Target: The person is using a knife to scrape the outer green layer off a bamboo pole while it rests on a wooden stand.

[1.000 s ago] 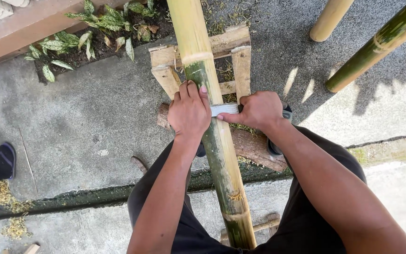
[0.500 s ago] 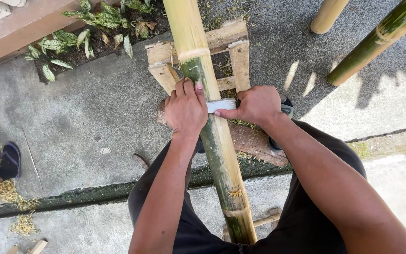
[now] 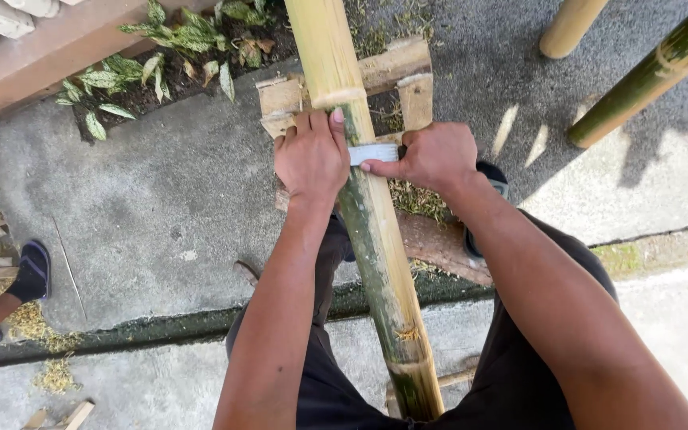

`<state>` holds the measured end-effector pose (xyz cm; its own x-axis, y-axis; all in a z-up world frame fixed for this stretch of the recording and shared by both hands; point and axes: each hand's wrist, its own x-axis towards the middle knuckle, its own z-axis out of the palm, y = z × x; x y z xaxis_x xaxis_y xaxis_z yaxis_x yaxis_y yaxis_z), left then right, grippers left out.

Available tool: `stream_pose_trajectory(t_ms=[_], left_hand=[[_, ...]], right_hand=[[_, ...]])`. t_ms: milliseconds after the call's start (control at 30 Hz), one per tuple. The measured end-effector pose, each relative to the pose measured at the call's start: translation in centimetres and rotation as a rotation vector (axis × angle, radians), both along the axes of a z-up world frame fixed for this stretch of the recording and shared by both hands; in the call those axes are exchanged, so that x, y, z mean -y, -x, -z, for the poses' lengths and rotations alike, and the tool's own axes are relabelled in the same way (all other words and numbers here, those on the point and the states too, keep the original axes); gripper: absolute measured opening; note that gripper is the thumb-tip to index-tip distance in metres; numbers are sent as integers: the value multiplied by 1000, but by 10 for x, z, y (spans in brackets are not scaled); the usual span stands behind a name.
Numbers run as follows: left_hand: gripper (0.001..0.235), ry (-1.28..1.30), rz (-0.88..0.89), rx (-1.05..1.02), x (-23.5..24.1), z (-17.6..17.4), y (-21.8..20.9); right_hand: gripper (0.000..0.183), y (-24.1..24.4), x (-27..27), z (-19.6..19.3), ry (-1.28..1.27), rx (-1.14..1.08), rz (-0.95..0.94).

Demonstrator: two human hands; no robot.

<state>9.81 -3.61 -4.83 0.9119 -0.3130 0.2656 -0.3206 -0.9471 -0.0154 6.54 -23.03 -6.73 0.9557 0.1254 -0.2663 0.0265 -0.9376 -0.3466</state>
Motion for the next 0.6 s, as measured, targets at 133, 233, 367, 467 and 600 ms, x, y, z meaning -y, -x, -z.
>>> stream_pose_trajectory(t_ms=[133, 233, 367, 467, 600], left_hand=[[33, 36, -107, -204, 3, 0, -12], [40, 10, -46, -25, -3, 7, -14], [48, -44, -45, -134, -4, 8, -26], [50, -93, -82, -224, -3, 4, -32], [50, -110, -54, -163, -4, 9, -50]], right_hand=[[92, -8, 1, -4, 25, -117, -2], [94, -9, 1, 2, 49, -44, -30], [95, -15, -1, -1, 49, -16, -10], [96, -16, -3, 2, 44, -17, 9], [97, -28, -5, 6, 30, 27, 44]])
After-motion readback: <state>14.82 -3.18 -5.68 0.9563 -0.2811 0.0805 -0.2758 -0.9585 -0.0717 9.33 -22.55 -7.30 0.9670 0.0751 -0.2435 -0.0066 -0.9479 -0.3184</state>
